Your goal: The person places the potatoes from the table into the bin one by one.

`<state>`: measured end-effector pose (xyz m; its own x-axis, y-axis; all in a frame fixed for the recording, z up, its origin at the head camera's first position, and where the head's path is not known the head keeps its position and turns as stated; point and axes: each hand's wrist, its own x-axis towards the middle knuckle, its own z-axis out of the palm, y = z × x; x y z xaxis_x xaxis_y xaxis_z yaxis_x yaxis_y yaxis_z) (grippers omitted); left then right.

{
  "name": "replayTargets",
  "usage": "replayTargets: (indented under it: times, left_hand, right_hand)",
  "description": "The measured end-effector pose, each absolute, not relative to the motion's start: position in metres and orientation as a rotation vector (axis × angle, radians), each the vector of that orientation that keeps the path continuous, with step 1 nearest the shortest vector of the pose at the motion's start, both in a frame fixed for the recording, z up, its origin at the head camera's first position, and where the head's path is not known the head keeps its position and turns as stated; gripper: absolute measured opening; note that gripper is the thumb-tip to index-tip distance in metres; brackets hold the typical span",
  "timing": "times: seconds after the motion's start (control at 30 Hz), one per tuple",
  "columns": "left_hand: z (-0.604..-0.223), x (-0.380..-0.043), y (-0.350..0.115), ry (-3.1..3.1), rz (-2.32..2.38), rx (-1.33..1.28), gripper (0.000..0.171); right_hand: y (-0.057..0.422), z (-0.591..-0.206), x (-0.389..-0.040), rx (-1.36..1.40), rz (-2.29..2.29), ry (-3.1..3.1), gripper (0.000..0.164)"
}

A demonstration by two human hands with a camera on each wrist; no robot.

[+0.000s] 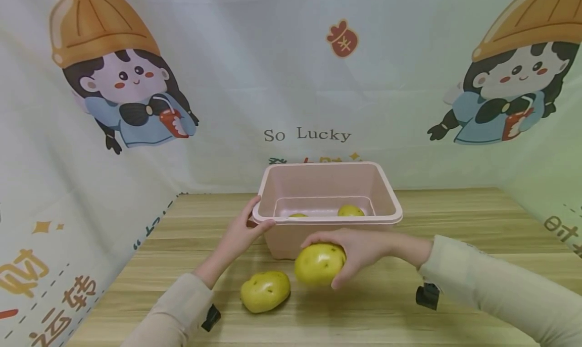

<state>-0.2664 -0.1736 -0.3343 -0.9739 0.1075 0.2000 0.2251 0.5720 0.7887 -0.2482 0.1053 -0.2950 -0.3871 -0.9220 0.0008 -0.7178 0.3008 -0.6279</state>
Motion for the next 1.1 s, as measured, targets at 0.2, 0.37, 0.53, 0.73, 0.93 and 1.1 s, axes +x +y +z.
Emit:
replayTargets:
  times: [0.2,0.37,0.53,0.73,0.93,1.1]
  left_hand:
    - [-0.334,-0.266,-0.174,-2.66,-1.376,-0.29,0.079]
    - [-0.334,-0.267,-0.175,-2.656,-1.375,-0.304,0.077]
    - [-0.336,-0.269,-0.175,-2.641,-1.381,-0.324,0.076]
    - [-0.336,-0.268,-0.175,-2.641,-1.379,-0.313,0.076]
    - [-0.336,-0.268,-0.174,-2.638,-1.399,-0.309,0.076]
    - [-0.337,-0.269,-0.175,-2.635,-1.396,-0.32,0.075]
  right_hand:
    - [0.107,-0.277,-0.247,-1.416,-0.817,2.217,0.071]
    - [0.108,-0.261,-0.248,-1.426,-0.771,2.272,0.072]
    - [0.107,-0.246,-0.254,-1.415,-0.759,2.286,0.072]
    - [0.106,-0.227,-0.265,-1.299,-0.88,2.218,0.071]
    - [0.105,-0.213,-0.281,-1.431,-0.838,2.273,0.068]
    - [0.105,-0.203,-0.289,-1.357,-0.804,2.361,0.067]
